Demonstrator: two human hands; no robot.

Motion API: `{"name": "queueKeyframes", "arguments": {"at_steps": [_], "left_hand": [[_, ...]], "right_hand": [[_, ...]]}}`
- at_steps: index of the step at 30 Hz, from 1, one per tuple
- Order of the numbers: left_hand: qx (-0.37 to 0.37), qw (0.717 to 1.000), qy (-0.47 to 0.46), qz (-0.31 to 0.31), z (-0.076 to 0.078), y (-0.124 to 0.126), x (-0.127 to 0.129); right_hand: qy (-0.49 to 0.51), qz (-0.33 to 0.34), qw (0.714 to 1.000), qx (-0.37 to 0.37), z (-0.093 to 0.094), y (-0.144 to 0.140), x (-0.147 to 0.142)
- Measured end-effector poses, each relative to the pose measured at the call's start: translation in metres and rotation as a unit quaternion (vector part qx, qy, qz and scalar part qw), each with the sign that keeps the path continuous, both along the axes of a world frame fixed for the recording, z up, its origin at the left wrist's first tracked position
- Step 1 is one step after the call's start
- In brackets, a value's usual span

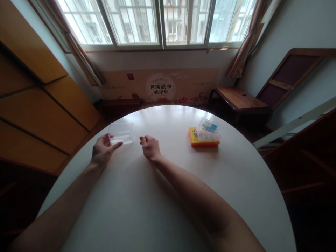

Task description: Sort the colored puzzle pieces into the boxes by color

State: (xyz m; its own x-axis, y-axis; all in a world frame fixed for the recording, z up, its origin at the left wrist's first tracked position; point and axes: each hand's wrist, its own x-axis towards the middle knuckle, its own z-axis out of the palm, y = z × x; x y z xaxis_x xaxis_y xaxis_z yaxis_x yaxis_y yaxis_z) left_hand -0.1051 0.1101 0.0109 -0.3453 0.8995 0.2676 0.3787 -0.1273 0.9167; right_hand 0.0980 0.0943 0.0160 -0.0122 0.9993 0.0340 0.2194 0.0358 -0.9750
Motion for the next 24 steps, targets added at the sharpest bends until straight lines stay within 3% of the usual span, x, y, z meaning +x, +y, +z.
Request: {"name": "queueKeyframes", "arguments": {"at_steps": [2, 5, 8, 11, 18, 24], "left_hand": [[-0.033, 0.994, 0.104, 0.004, 0.003, -0.001, -0.016], [-0.094, 0.977, 0.192, -0.013, 0.007, -0.002, -0.032], [-0.115, 0.965, 0.233, -0.024, 0.006, 0.000, -0.040], [-0.125, 0.958, 0.257, -0.023, 0.005, 0.003, -0.043], [-0.172, 0.934, 0.311, -0.032, 0.015, 0.001, -0.040], [-0.163, 0.934, 0.316, -0.035, 0.015, -0.007, -0.039]], "right_hand": [[-0.177, 0.027, 0.979, 0.095, -0.002, 0.010, -0.013], [-0.341, 0.083, 0.923, 0.157, -0.006, 0.020, -0.030], [-0.410, 0.146, 0.877, 0.205, -0.011, 0.025, -0.041], [-0.424, 0.164, 0.859, 0.237, -0.015, 0.025, -0.044], [-0.420, 0.162, 0.854, 0.262, -0.013, 0.010, -0.040], [-0.253, 0.171, 0.924, 0.232, -0.012, -0.011, -0.025]]}}
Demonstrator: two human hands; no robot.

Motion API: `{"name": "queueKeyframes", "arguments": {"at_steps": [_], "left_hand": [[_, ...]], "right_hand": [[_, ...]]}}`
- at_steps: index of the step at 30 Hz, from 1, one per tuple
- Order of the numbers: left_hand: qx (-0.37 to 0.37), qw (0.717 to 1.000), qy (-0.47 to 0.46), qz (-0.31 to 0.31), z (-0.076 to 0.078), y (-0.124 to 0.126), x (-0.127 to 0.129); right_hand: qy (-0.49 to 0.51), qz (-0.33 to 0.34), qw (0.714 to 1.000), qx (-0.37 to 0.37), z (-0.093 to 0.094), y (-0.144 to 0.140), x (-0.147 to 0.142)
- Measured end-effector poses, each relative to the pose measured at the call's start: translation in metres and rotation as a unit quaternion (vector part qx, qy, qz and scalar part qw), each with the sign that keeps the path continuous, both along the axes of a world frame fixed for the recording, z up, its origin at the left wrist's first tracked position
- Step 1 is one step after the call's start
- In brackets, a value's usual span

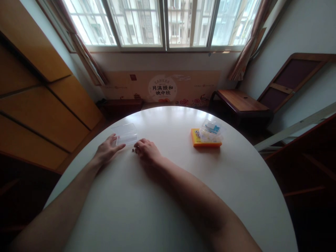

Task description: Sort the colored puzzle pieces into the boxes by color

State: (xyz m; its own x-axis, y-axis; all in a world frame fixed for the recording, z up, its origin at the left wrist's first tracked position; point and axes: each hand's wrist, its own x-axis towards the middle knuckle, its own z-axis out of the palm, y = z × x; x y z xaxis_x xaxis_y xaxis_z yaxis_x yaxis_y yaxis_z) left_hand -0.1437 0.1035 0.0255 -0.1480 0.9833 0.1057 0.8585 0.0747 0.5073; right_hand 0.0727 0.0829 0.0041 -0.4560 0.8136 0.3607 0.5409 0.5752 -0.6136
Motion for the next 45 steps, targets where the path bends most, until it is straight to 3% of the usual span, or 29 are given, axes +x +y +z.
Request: {"name": "queueKeyframes", "arguments": {"at_steps": [3, 6, 8, 11, 14, 18, 20, 23, 25, 27, 30, 34, 38, 43, 45], "left_hand": [[0.020, 1.000, -0.022, -0.008, -0.002, -0.004, -0.002], [0.045, 0.997, -0.067, -0.004, -0.004, -0.007, -0.002], [0.060, 0.994, -0.092, 0.005, -0.004, -0.009, -0.001], [0.095, 0.990, -0.101, 0.011, -0.005, -0.011, 0.003], [0.167, 0.982, -0.092, 0.012, -0.004, -0.014, 0.007], [0.281, 0.959, -0.027, 0.015, 0.004, -0.025, 0.015], [0.321, 0.947, -0.007, -0.007, 0.012, -0.034, 0.026], [0.358, 0.929, -0.004, -0.089, 0.026, -0.052, 0.057], [0.356, 0.918, -0.009, -0.173, 0.033, -0.066, 0.085], [0.348, 0.898, -0.004, -0.270, 0.037, -0.079, 0.112], [0.320, 0.864, 0.032, -0.387, 0.033, -0.092, 0.138], [0.292, 0.853, 0.050, -0.430, 0.016, -0.093, 0.140], [0.283, 0.833, 0.056, -0.472, 0.003, -0.088, 0.134], [0.335, 0.801, 0.107, -0.484, 0.001, -0.089, 0.139], [0.340, 0.802, 0.113, -0.478, 0.002, -0.091, 0.142]], "right_hand": [[0.106, 0.017, 0.994, 0.010, 0.004, -0.018, 0.026], [0.149, -0.002, 0.984, 0.096, 0.017, -0.037, 0.073], [0.145, -0.072, 0.969, 0.188, 0.031, -0.046, 0.115], [0.090, -0.256, 0.914, 0.300, 0.051, -0.052, 0.185], [0.000, -0.382, 0.880, 0.280, 0.058, -0.045, 0.247], [-0.048, -0.362, 0.919, 0.150, 0.050, -0.037, 0.289], [-0.013, -0.350, 0.924, 0.153, 0.048, -0.038, 0.286], [0.067, -0.317, 0.928, 0.187, 0.050, -0.049, 0.258], [0.124, -0.237, 0.957, 0.109, 0.049, -0.057, 0.228], [0.195, -0.132, 0.971, -0.030, 0.046, -0.063, 0.197], [0.316, -0.022, 0.929, -0.190, 0.033, -0.070, 0.156], [0.399, 0.052, 0.868, -0.291, 0.015, -0.077, 0.127], [0.411, 0.068, 0.855, -0.310, 0.002, -0.082, 0.120], [0.433, 0.043, 0.827, -0.356, -0.002, -0.084, 0.118], [0.432, 0.022, 0.816, -0.382, 0.001, -0.085, 0.118]]}}
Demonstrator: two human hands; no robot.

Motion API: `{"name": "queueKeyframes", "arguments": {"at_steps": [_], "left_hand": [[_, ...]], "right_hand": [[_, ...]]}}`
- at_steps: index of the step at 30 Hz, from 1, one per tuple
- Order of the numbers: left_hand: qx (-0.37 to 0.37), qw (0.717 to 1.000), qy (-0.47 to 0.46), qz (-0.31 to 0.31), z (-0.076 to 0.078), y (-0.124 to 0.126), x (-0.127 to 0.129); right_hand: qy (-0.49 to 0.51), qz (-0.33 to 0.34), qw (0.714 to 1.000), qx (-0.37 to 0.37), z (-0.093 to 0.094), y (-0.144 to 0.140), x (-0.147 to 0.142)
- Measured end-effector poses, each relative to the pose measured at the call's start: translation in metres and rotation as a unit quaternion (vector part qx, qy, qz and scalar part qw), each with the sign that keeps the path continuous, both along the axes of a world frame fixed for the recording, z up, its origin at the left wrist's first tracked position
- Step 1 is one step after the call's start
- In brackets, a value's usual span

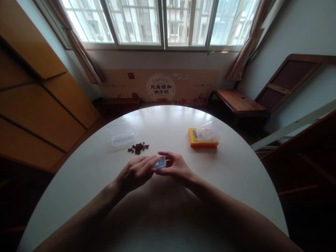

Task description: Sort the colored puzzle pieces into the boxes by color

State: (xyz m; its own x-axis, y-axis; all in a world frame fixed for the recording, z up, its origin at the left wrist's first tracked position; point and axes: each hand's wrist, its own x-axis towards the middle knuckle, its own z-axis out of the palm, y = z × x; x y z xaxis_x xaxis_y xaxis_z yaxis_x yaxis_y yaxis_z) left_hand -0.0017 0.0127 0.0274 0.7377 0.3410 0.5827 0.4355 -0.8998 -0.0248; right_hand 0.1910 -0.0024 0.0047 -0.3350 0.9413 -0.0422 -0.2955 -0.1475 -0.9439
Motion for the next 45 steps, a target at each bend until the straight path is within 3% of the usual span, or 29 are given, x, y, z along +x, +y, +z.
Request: {"name": "queueKeyframes", "arguments": {"at_steps": [4, 9, 14, 18, 22, 24, 27, 30, 32, 36, 38, 42, 45], "left_hand": [[-0.011, 1.000, -0.006, 0.022, 0.003, -0.004, 0.005], [0.019, 0.999, 0.048, 0.001, 0.005, -0.006, 0.004], [0.033, 0.999, 0.042, -0.008, -0.001, -0.008, 0.005], [0.009, 1.000, -0.001, 0.025, 0.002, -0.011, 0.009], [-0.068, 0.990, -0.093, 0.087, 0.008, -0.010, 0.011], [-0.142, 0.961, -0.187, 0.143, 0.008, -0.007, 0.011], [-0.316, 0.862, -0.347, 0.192, 0.005, 0.001, 0.012], [-0.481, 0.759, -0.411, 0.153, 0.001, 0.006, 0.014], [-0.532, 0.730, -0.414, 0.112, -0.003, 0.005, 0.016], [-0.533, 0.745, -0.400, 0.031, -0.011, 0.001, 0.024], [-0.523, 0.753, -0.398, 0.024, -0.014, 0.001, 0.027], [-0.481, 0.768, -0.416, 0.075, -0.017, 0.000, 0.029], [-0.391, 0.823, -0.391, 0.128, -0.014, -0.004, 0.027]], "right_hand": [[-0.011, -0.012, 0.999, -0.035, 0.004, -0.003, 0.001], [0.001, -0.035, 0.998, -0.061, 0.001, -0.002, 0.001], [-0.017, -0.030, 0.997, -0.066, 0.001, -0.002, 0.003], [-0.017, -0.011, 0.998, -0.051, 0.003, -0.003, 0.006], [0.030, 0.029, 0.999, -0.034, 0.003, -0.005, 0.007], [0.047, 0.041, 0.997, -0.043, 0.003, -0.007, 0.004], [0.078, 0.051, 0.994, -0.054, 0.003, -0.009, -0.001], [0.099, 0.039, 0.993, -0.057, -0.001, -0.008, -0.005], [0.104, 0.014, 0.993, -0.054, -0.005, -0.006, -0.005], [0.120, -0.058, 0.990, -0.047, -0.005, -0.002, 0.000], [0.134, -0.068, 0.987, -0.049, 0.000, -0.003, 0.001], [0.189, -0.058, 0.978, -0.058, 0.014, -0.004, -0.006], [0.215, -0.122, 0.964, -0.099, 0.020, 0.001, -0.023]]}}
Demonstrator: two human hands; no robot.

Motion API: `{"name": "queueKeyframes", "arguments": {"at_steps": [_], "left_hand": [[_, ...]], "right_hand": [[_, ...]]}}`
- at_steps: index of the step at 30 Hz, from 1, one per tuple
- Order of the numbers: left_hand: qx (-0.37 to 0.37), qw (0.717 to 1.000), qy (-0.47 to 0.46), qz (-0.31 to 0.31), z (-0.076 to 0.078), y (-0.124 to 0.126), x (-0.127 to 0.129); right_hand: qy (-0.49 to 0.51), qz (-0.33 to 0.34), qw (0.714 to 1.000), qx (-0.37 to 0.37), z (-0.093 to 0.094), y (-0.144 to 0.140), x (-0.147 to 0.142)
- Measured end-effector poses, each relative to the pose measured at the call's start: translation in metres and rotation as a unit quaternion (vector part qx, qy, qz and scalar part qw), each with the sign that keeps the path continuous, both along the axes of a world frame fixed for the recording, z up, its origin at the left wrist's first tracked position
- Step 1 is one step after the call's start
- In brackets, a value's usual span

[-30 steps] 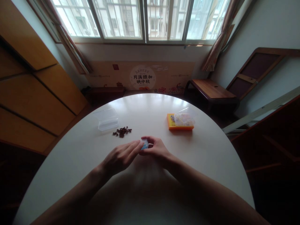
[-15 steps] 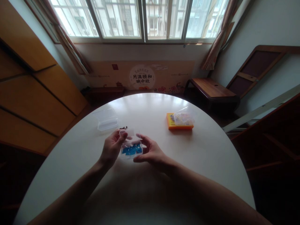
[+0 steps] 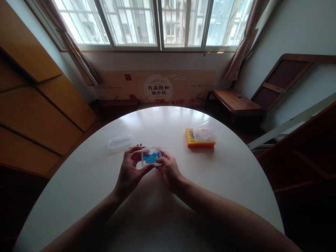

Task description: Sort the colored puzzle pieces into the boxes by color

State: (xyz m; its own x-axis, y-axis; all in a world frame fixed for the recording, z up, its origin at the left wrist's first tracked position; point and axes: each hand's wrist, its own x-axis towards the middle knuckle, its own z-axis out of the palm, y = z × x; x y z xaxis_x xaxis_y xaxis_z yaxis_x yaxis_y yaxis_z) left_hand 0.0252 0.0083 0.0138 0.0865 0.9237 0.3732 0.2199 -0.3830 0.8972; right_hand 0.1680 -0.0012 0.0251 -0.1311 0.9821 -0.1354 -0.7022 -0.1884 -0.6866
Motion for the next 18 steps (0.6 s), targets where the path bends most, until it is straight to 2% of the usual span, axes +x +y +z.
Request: {"name": "queueKeyframes", "arguments": {"at_steps": [4, 7, 11, 15, 18], "left_hand": [[0.149, 0.976, 0.137, 0.083, 0.011, -0.009, -0.002], [0.262, 0.943, 0.191, 0.071, 0.018, -0.010, -0.004], [0.355, 0.904, 0.238, 0.018, 0.017, -0.005, -0.010], [0.371, 0.885, 0.278, -0.035, 0.013, 0.001, -0.015], [0.370, 0.879, 0.290, -0.074, 0.014, 0.003, -0.015]], "right_hand": [[0.005, -0.125, 0.986, -0.107, 0.006, 0.014, -0.026], [0.036, -0.147, 0.974, -0.166, 0.008, 0.022, -0.040], [0.117, -0.091, 0.968, -0.201, 0.005, 0.028, -0.051], [0.171, -0.011, 0.971, -0.167, -0.002, 0.032, -0.055], [0.167, 0.019, 0.975, -0.145, -0.011, 0.036, -0.054]]}}
